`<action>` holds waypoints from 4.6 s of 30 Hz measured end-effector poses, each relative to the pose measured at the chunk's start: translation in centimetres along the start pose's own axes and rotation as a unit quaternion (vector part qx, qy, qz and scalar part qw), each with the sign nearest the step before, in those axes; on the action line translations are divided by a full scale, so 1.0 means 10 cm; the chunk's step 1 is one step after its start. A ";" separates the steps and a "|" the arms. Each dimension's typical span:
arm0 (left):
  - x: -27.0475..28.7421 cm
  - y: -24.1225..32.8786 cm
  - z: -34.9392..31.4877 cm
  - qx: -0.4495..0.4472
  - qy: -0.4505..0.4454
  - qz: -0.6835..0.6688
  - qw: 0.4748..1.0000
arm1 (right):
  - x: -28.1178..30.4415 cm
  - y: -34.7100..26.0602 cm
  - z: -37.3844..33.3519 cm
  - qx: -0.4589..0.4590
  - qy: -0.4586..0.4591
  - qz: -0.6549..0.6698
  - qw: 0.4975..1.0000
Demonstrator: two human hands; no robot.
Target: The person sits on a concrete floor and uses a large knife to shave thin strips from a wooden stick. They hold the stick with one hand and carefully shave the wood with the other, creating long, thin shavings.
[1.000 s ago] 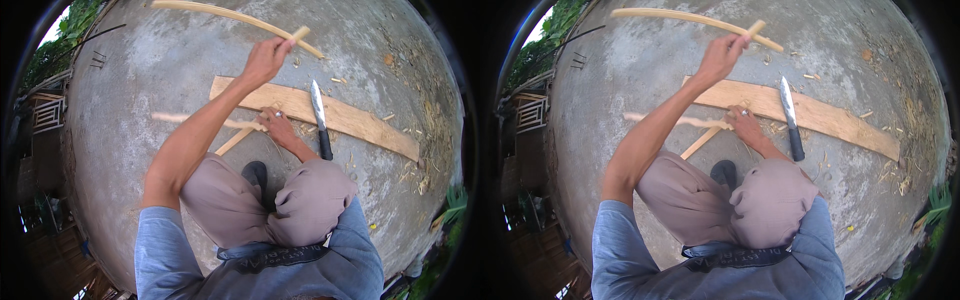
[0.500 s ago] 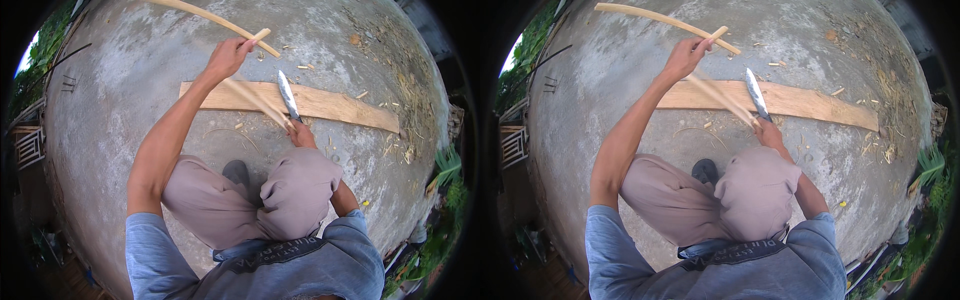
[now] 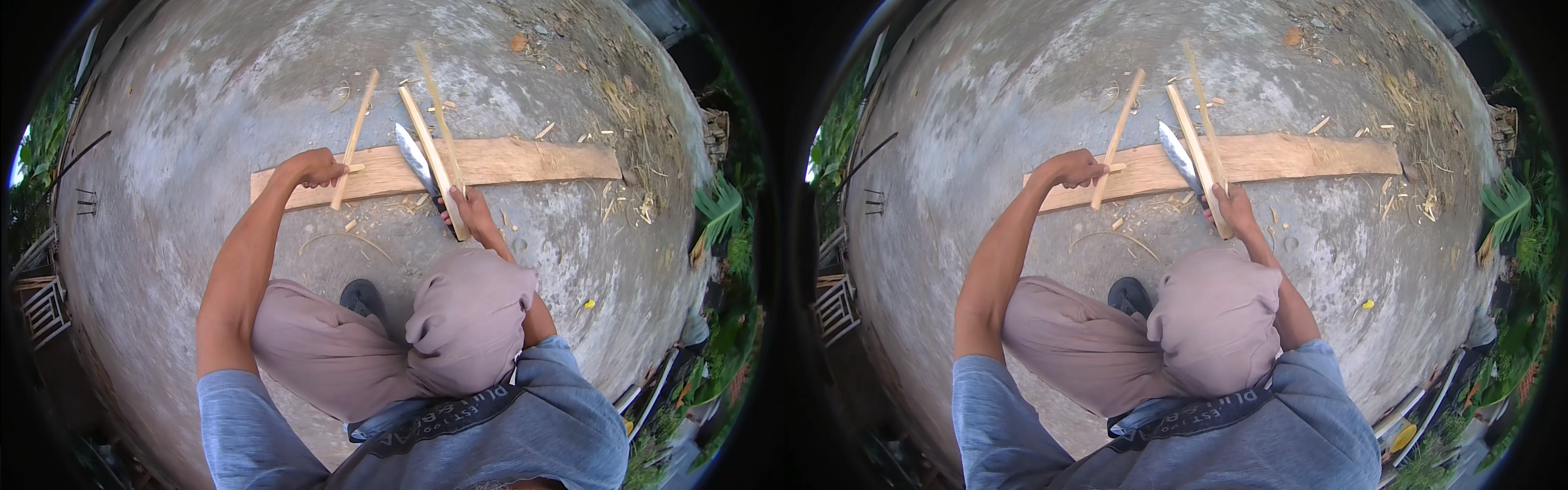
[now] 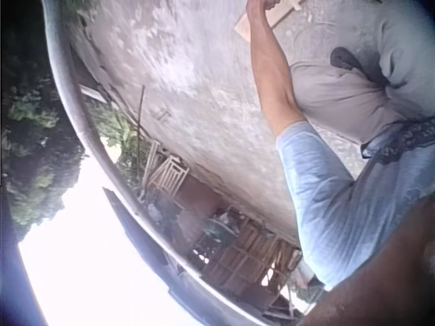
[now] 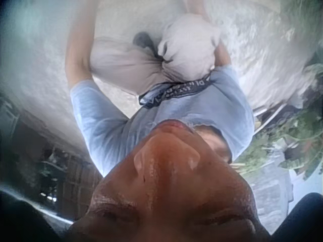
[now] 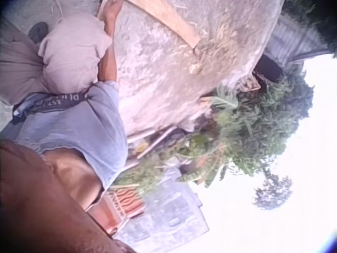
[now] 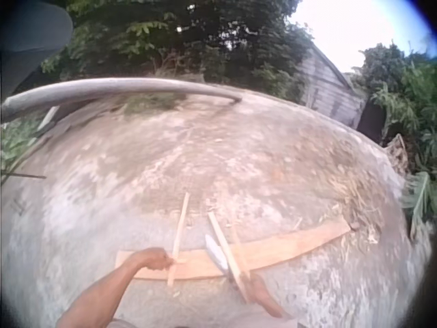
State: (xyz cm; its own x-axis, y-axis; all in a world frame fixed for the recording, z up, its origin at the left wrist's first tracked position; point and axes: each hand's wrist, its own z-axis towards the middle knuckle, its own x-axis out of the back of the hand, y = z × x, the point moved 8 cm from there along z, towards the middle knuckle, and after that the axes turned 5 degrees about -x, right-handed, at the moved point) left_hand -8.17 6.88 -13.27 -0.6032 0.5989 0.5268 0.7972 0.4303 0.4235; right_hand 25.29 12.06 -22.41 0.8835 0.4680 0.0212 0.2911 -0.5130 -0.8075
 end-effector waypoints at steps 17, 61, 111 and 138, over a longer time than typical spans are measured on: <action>-0.25 0.01 0.08 0.020 -0.067 0.001 0.998 | 0.86 -0.44 -0.12 0.175 0.323 -0.388 0.845; -1.06 -1.39 -0.94 0.086 0.476 -0.603 0.634 | -0.28 0.24 -0.77 0.185 0.022 -0.288 0.939; 1.37 0.65 -1.35 -0.172 0.489 -0.274 0.810 | 0.48 -1.30 -0.21 -0.035 -0.072 -0.246 0.966; 0.65 1.85 -1.54 -0.251 0.433 -0.401 0.767 | -0.61 -3.23 -2.10 0.179 -0.132 0.043 0.974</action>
State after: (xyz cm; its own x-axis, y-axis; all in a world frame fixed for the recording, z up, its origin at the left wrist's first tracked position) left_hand 2.28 8.29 9.35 -0.8588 -0.4902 0.1490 0.1808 -0.0180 0.9834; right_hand 18.23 10.68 15.96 0.7605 0.6268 -0.1697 0.0316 -0.2967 -0.9544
